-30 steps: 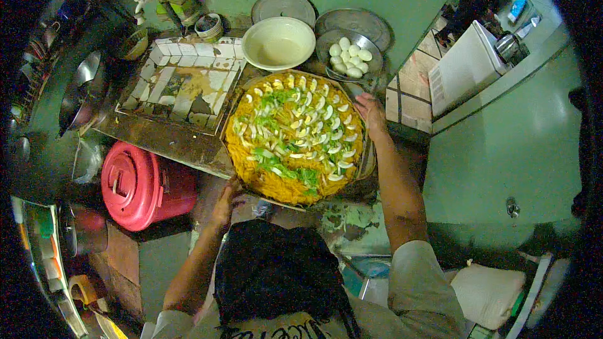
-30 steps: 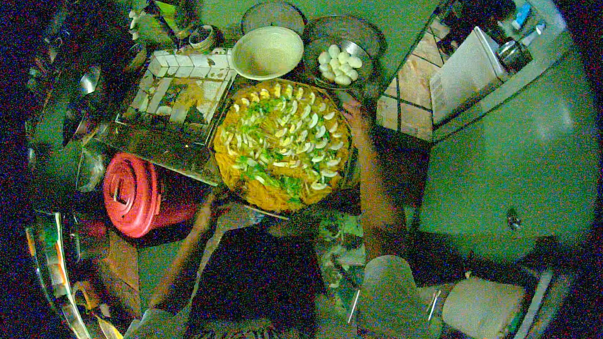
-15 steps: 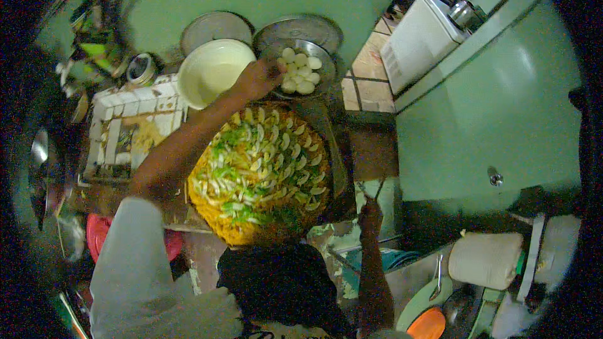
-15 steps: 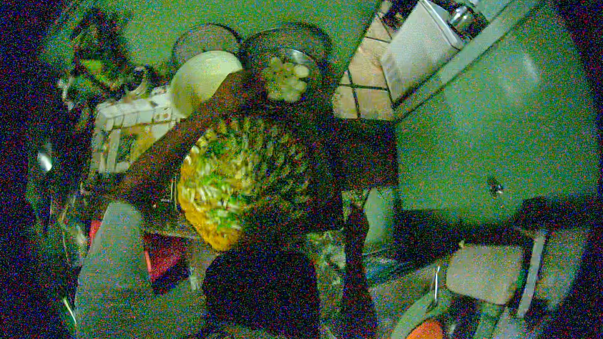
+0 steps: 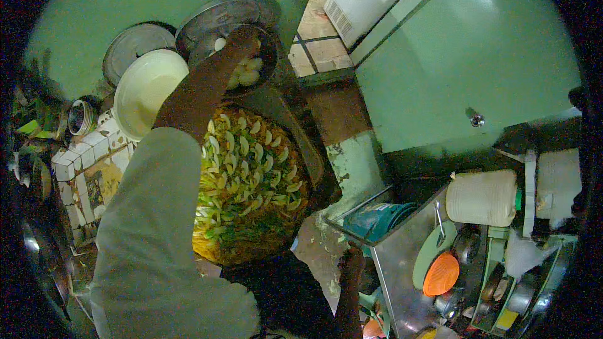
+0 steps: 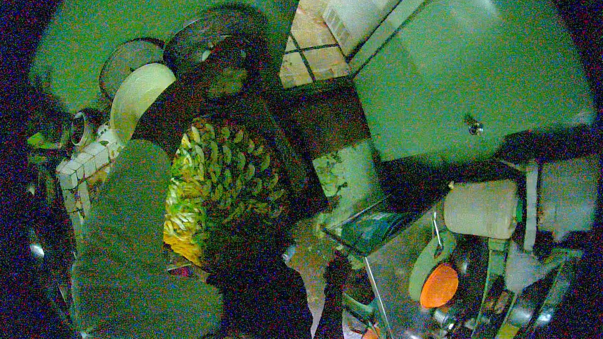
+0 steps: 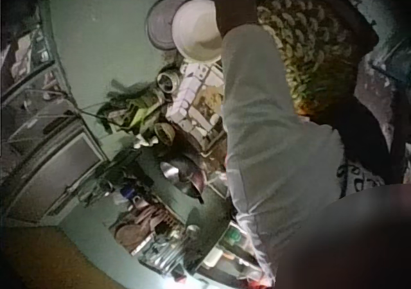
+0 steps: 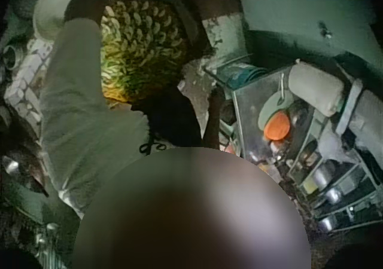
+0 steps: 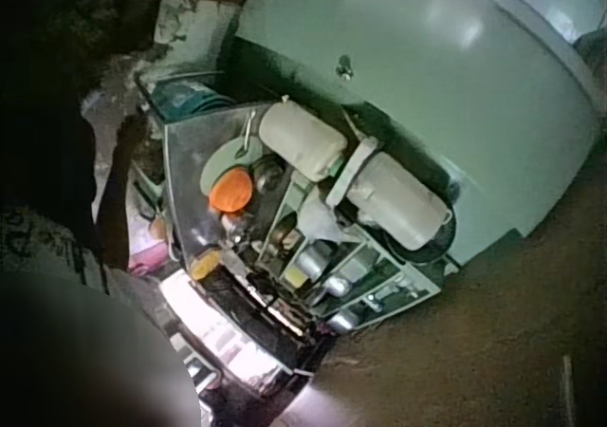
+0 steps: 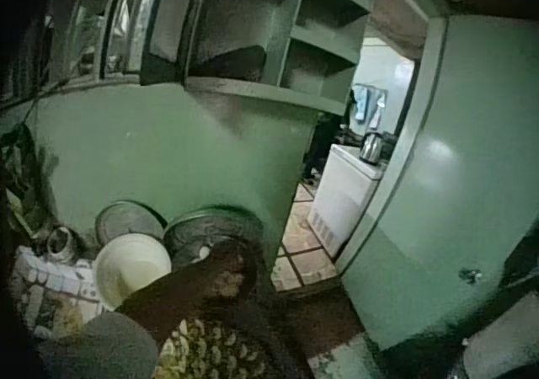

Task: The person arranges halved hard-boiled eggs in a circular pattern on a large tray of yellow rice topped with chopped green vegetables. The person then moves to a stove area, scoops chopped vegetables from a bowl, and places them into a pot of boiling water before returning to the tray.

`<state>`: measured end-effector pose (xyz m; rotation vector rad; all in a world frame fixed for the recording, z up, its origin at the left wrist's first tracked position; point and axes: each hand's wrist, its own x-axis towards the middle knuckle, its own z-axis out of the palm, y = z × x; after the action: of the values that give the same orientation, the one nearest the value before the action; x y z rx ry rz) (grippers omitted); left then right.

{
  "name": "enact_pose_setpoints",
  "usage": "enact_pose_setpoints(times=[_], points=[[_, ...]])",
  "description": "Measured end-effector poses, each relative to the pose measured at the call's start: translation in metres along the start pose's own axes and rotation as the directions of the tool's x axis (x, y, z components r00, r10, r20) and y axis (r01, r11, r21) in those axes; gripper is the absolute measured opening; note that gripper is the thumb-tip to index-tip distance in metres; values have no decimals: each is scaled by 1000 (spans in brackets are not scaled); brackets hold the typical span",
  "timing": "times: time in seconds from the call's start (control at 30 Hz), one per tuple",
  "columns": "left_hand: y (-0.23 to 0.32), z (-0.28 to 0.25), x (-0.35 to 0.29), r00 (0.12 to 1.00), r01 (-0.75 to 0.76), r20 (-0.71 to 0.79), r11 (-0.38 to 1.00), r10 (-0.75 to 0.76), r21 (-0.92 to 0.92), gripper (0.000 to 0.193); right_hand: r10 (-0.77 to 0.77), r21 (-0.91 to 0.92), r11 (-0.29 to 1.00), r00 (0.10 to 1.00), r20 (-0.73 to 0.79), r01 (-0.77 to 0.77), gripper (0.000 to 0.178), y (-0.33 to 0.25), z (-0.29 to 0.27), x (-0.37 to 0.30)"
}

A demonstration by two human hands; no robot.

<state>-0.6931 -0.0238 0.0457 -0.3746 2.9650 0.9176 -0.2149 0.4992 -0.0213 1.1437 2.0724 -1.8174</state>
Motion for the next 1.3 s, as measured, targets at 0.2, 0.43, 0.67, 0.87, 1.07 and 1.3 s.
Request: enact_pose_setpoints(times=[0.2, 0.43, 0.67, 0.87, 1.07, 1.3], points=[[-45, -63, -35, 964, -243, -122, 605, 234, -758, 44, -233, -449, 843, 953, 193, 297, 28, 5, 0, 50], [10, -73, -250, 974, 54, 97, 207, 203, -977, 37, -421, -55, 852, 744, 518, 520, 35, -99, 57, 13], [82, 66, -495, 997, 68, 55, 270, -57, -960, 44, -336, 7, 786, 418, 844, 619, 30, -59, 75, -50], [94, 99, -588, 955, -35, -103, 238, -278, -971, 55, -463, -23, 455, 259, 848, 890, 30, -42, 32, -117], [115, 94, -612, 962, -59, -136, 306, -237, -950, 51, -349, -154, 488, 354, 868, 859, 34, -50, 7, -141], [108, 89, -620, 947, -47, -102, 184, -303, -982, 41, -481, 7, -11, -12, 877, 1000, 31, 15, 49, -90]])
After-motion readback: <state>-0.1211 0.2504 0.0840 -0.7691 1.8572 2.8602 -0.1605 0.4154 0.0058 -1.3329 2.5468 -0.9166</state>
